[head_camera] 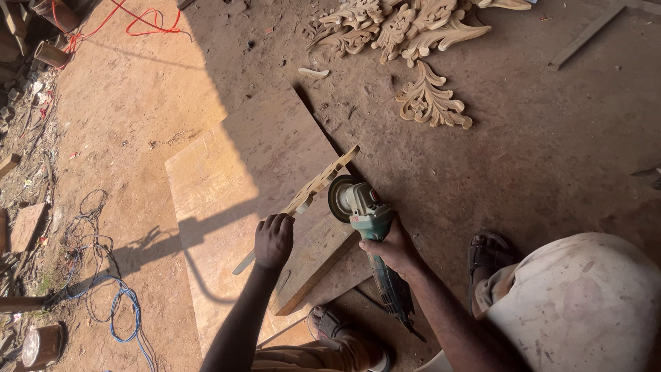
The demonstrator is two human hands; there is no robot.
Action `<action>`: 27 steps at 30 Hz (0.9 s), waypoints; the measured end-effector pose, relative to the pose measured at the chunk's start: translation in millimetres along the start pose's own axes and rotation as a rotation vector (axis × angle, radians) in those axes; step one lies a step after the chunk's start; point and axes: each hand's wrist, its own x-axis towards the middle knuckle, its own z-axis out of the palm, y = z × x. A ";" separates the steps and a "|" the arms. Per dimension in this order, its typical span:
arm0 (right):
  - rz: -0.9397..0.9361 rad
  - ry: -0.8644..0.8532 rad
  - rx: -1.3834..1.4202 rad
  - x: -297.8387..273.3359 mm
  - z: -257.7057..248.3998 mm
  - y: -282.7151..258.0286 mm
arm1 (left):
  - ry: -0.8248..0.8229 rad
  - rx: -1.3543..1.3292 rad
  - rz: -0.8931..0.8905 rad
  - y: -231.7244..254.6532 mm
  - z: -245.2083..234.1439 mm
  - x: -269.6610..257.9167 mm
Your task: The person uses an angle grinder to carve and smooth the edges of a decorative wooden piece. They hold the piece with one hand and guide the grinder along the contours with the other, occasionally repositioning the piece to access different areas.
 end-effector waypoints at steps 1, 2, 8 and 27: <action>0.001 -0.003 0.006 -0.3 0.1 0.9 | 0.010 0.001 -0.012 -1.0 -0.7 1.7; 0.001 -0.006 0.013 -0.2 0.1 2.0 | 0.019 0.001 -0.023 -2.1 -1.5 3.7; -0.117 0.051 -0.087 1.4 0.0 6.2 | -0.062 0.106 -0.029 -0.1 -5.7 6.6; -0.023 0.222 -0.265 8.3 -30.5 7.3 | -0.166 -0.010 -0.225 12.6 -14.8 17.7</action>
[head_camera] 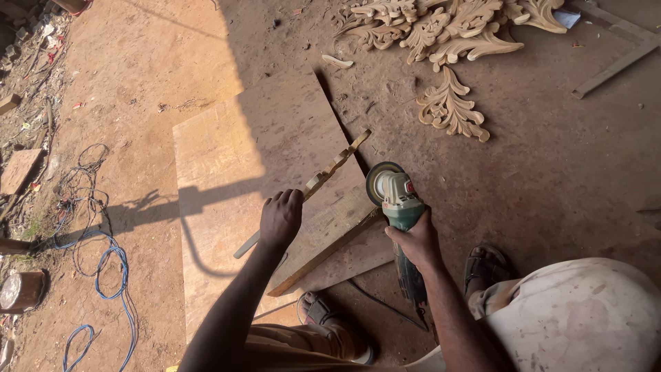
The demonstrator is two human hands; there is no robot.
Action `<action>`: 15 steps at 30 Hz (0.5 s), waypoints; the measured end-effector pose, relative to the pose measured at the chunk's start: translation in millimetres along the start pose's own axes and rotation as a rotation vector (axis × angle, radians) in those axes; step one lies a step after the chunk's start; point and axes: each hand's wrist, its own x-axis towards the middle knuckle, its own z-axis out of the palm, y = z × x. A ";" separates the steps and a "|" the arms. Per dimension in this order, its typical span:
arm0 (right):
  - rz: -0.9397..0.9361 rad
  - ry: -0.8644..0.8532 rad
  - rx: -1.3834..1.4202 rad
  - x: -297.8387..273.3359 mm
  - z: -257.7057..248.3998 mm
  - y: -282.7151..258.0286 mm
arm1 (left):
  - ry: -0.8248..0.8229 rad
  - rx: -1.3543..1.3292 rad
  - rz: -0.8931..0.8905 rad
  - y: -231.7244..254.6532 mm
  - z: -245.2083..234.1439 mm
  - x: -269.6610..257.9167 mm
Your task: The person uses an angle grinder to carve and smooth the edges of a decorative wooden piece. They hold the piece with one hand and guide the grinder along the contours with the other, occasionally repositioning the piece to access different areas.
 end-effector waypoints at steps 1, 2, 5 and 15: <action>-0.025 0.005 0.012 1.0 -1.0 2.1 | 0.020 -0.035 -0.015 -1.1 -0.1 0.9; -0.050 0.012 0.024 2.2 -1.2 3.4 | 0.041 -0.070 -0.027 -2.2 -0.1 2.6; -0.062 0.014 0.030 5.4 -1.6 4.0 | 0.052 -0.116 -0.065 -4.2 -1.4 6.4; -0.020 -0.016 -0.133 -2.9 -0.3 -3.4 | -0.281 0.117 -0.031 5.3 -4.0 3.2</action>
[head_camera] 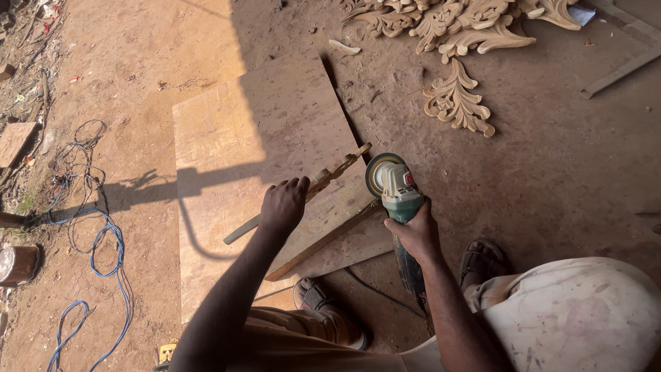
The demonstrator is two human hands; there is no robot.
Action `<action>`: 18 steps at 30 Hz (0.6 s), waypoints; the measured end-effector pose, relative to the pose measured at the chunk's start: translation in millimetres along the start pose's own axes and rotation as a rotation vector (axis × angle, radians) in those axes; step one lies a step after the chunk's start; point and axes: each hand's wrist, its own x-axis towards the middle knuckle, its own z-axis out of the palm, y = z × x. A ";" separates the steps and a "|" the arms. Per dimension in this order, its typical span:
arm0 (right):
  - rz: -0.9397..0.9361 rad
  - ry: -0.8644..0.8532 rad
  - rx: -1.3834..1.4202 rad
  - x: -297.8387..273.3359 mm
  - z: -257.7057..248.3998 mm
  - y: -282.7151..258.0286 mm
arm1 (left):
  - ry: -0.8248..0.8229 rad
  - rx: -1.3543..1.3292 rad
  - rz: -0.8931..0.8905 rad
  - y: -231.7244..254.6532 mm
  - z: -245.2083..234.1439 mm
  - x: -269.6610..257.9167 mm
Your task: The person uses an angle grinder to carve and smooth the edges of a decorative wooden piece. They hold the piece with one hand and guide the grinder along the contours with the other, occasionally repositioning the piece to access different areas.
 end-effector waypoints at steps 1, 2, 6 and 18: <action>-0.008 0.002 -0.010 -0.2 0.2 0.0 | -0.052 0.018 -0.004 1.8 1.2 0.0; -0.017 0.004 -0.020 0.1 0.6 0.0 | -0.103 0.037 -0.008 3.3 2.5 0.3; -0.039 0.004 -0.095 -2.2 4.0 3.0 | -0.209 0.096 -0.001 7.0 8.3 -5.7; 0.108 -0.188 -0.352 -10.5 29.6 11.6 | -0.276 0.162 0.076 24.9 38.0 -11.7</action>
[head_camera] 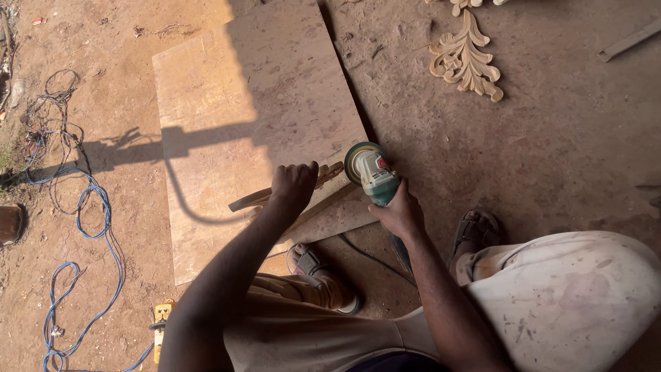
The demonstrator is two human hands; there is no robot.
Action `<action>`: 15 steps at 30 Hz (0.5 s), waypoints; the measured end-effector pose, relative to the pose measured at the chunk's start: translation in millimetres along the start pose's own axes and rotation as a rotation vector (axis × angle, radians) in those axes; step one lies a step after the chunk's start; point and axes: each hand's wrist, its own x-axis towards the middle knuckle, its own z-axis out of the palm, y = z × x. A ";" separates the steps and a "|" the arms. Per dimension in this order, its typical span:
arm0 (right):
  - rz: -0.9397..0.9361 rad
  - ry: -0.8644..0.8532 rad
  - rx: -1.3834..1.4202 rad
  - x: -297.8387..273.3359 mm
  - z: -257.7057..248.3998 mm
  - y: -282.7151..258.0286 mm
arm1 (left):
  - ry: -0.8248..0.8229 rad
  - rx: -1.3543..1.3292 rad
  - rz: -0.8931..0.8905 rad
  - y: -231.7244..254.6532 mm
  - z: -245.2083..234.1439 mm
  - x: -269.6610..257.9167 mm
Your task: The person uses an angle grinder to carve and smooth the edges of a decorative wooden piece. They hold the piece with one hand and guide the grinder along the contours with the other, occasionally repositioning the piece to access different areas.
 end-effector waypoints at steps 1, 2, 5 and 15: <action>0.003 -0.006 0.011 1.8 0.7 0.3 | -0.025 -0.033 -0.004 -3.9 4.9 2.9; 0.007 -0.011 0.021 3.7 1.1 0.7 | -0.051 -0.066 -0.008 -8.8 10.4 6.5; -0.012 0.016 0.049 3.3 1.8 4.3 | -0.114 -0.235 -0.127 -34.4 30.7 16.1; -0.055 0.170 0.196 9.7 -20.2 15.9 | 0.085 -0.883 -0.206 -78.6 83.0 32.0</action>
